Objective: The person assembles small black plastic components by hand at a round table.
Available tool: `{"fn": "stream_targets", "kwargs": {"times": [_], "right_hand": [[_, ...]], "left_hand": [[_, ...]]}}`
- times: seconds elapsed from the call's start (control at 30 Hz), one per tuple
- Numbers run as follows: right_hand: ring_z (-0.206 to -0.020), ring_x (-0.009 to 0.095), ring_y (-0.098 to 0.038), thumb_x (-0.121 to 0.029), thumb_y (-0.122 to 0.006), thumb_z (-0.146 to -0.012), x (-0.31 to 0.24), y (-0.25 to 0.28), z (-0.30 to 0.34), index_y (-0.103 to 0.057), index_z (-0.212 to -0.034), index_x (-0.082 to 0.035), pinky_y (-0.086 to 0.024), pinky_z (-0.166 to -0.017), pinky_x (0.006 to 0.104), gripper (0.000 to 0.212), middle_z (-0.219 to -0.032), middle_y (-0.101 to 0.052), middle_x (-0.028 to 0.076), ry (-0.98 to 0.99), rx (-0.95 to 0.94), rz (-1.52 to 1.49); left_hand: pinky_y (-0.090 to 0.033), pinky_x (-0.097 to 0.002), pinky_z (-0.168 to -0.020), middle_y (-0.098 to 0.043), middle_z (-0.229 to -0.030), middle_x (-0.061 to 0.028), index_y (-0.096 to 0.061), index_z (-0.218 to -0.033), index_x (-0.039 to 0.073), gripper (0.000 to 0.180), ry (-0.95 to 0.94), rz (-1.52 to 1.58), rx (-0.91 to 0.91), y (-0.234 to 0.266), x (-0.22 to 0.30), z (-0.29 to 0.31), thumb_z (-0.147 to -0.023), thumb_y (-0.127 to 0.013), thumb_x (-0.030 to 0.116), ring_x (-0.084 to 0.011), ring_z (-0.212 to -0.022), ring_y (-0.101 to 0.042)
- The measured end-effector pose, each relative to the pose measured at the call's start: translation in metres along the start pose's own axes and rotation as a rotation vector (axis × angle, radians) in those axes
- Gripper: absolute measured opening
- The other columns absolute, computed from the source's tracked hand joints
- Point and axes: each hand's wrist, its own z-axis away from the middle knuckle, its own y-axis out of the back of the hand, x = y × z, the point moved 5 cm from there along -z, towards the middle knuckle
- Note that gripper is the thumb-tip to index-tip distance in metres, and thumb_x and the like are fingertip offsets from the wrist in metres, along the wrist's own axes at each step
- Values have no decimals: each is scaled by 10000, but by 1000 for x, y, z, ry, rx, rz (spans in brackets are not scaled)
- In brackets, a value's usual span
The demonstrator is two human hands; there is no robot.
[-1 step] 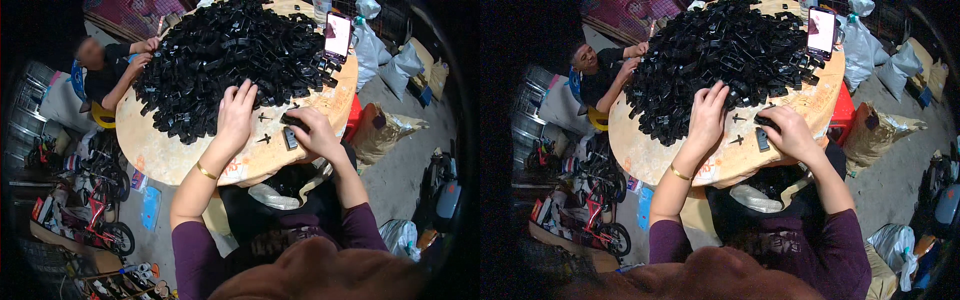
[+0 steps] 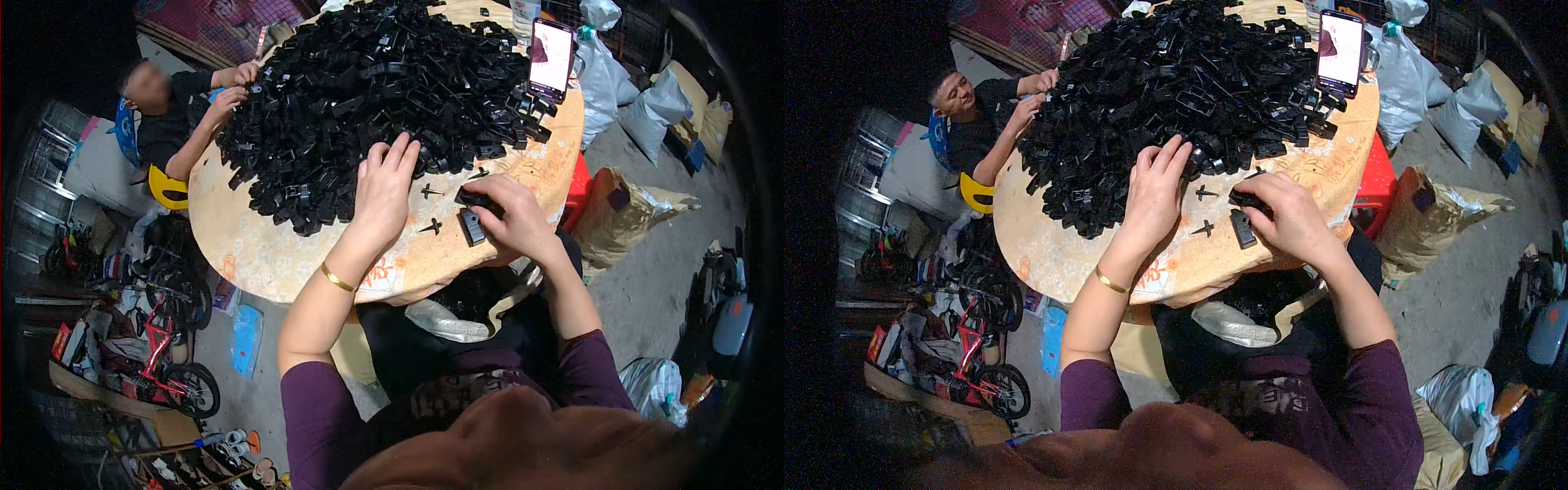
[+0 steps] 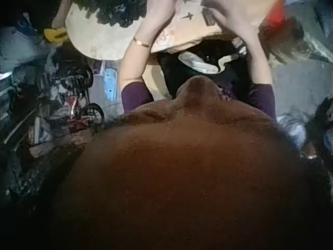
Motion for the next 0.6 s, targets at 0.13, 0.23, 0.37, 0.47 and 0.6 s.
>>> {"fn": "stream_targets", "kwargs": {"times": [0.13, 0.23, 0.37, 0.47, 0.6], "right_hand": [[-870, 318, -586, -85, -632, -749, 1, -3, -3, -597, -978, -9, -471, -770, 365, 245, -917, -602, 150, -82, -95, -143], [-851, 318, -586, -80, -623, -755, 2, -3, -5, -591, -998, -11, -473, -761, 354, 255, -916, -598, 152, -49, -86, -181], [-734, 193, -587, -96, -612, -757, 15, -6, -4, -585, -1009, -8, -474, -664, 292, 268, -879, -605, 109, -235, -18, -269], [-685, 153, -576, -117, -606, -751, 22, -5, -8, -586, -1000, -9, -466, -635, 274, 272, -835, -613, 88, -388, -97, -322], [-736, 288, -602, -111, -592, -749, 28, 5, -17, -587, -1012, -16, -482, -703, 361, 279, -842, -601, 162, -230, -140, -137]], "left_hand": [[-371, -387, -849, -528, -1056, -102, -574, -1060, 60, 396, 34, 31, 32, 0, -5, 2, -668, -609, 12, -275, -1000, -463], [-356, -377, -843, -526, -964, -89, -582, -1036, 67, 365, 11, 62, 33, 2, -2, 1, -676, -619, 22, -258, -973, -469], [-365, -362, -825, -523, -897, -82, -603, -1000, 66, 300, 5, 97, 107, 11, 2, 2, -704, -650, 52, -248, -905, -493], [-411, -293, -731, -533, -894, -79, -615, -1012, 53, 266, 128, 373, 132, 16, -1, 4, -749, -651, 71, -207, -812, -516], [-434, -229, -596, -548, -882, -67, -597, -1061, 13, 254, 327, 887, -9, 4, -6, 3, -811, -610, 54, -134, -704, -528]]}}
